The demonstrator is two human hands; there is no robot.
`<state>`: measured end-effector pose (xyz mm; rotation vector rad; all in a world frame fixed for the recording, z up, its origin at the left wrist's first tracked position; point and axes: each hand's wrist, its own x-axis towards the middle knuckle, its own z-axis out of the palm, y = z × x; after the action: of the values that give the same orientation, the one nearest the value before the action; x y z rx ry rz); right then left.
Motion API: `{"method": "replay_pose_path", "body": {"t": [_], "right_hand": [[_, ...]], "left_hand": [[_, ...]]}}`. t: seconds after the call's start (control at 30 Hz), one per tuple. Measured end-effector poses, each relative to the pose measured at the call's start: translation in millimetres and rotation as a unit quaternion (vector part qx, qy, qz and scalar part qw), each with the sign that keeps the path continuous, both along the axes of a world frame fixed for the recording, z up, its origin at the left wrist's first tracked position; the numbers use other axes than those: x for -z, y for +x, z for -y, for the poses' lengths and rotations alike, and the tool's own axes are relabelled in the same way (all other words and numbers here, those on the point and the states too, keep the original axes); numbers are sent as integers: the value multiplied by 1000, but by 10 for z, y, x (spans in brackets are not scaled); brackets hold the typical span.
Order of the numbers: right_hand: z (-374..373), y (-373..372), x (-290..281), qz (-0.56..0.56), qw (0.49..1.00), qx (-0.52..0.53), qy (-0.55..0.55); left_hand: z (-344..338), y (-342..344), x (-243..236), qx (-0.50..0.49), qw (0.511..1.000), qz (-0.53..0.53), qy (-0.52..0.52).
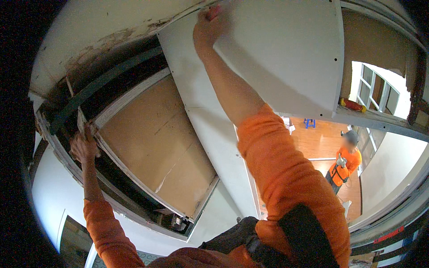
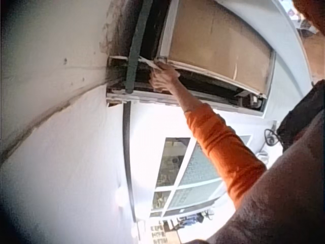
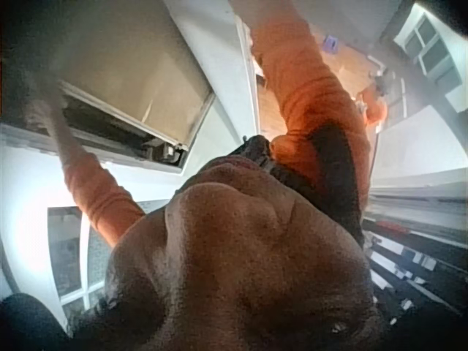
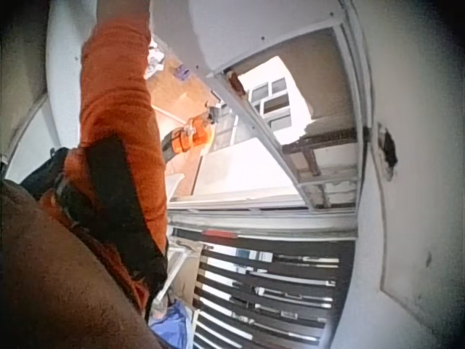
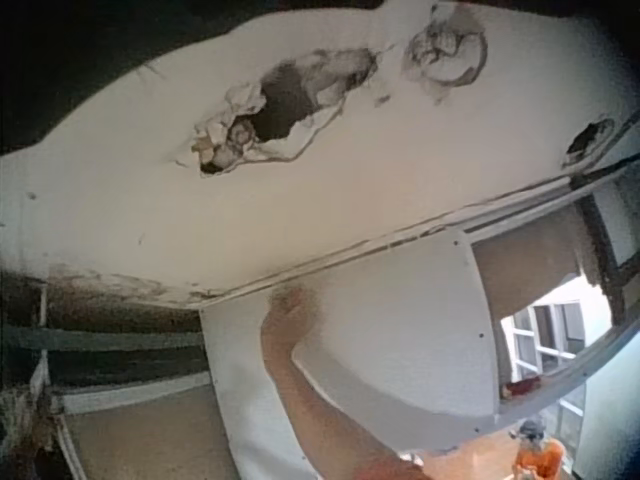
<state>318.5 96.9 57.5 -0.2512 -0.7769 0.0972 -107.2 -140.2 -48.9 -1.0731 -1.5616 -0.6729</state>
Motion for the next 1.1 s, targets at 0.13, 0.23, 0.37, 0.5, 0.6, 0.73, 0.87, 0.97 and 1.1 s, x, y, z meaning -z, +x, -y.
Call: {"method": "replay_pose_path", "body": {"t": [0.13,0.23,0.37,0.5,0.6,0.73,0.87,0.97,1.1], "right_hand": [[430,-367,1473,325,904,-168,-220],[1035,-70,2370,353,781,-389,-339],[1176,740,1872,157,901,-369,-164],[1211,1598,815,57,969,-241,2],[1238,1949,339,-25,982,-182,51],[1229,2012,121,-34,985,-161,51],[1251,2088,95,-21,981,-182,58],[1222,2117,59,-8,983,-181,42],[958,2257,70,60,976,-201,65]], "left_hand": [[4,-176,108,-9,998,-54,19],[-7,-234,139,-41,998,-50,25],[-58,-272,55,-58,996,43,-42],[-128,-613,148,-69,998,2,5],[-137,-403,111,-45,999,-21,-2],[-149,-518,104,4,1000,-25,6],[-229,-582,131,18,997,-55,41],[-191,-666,171,1,999,-31,26],[-195,-581,187,8,1000,18,19]]}}
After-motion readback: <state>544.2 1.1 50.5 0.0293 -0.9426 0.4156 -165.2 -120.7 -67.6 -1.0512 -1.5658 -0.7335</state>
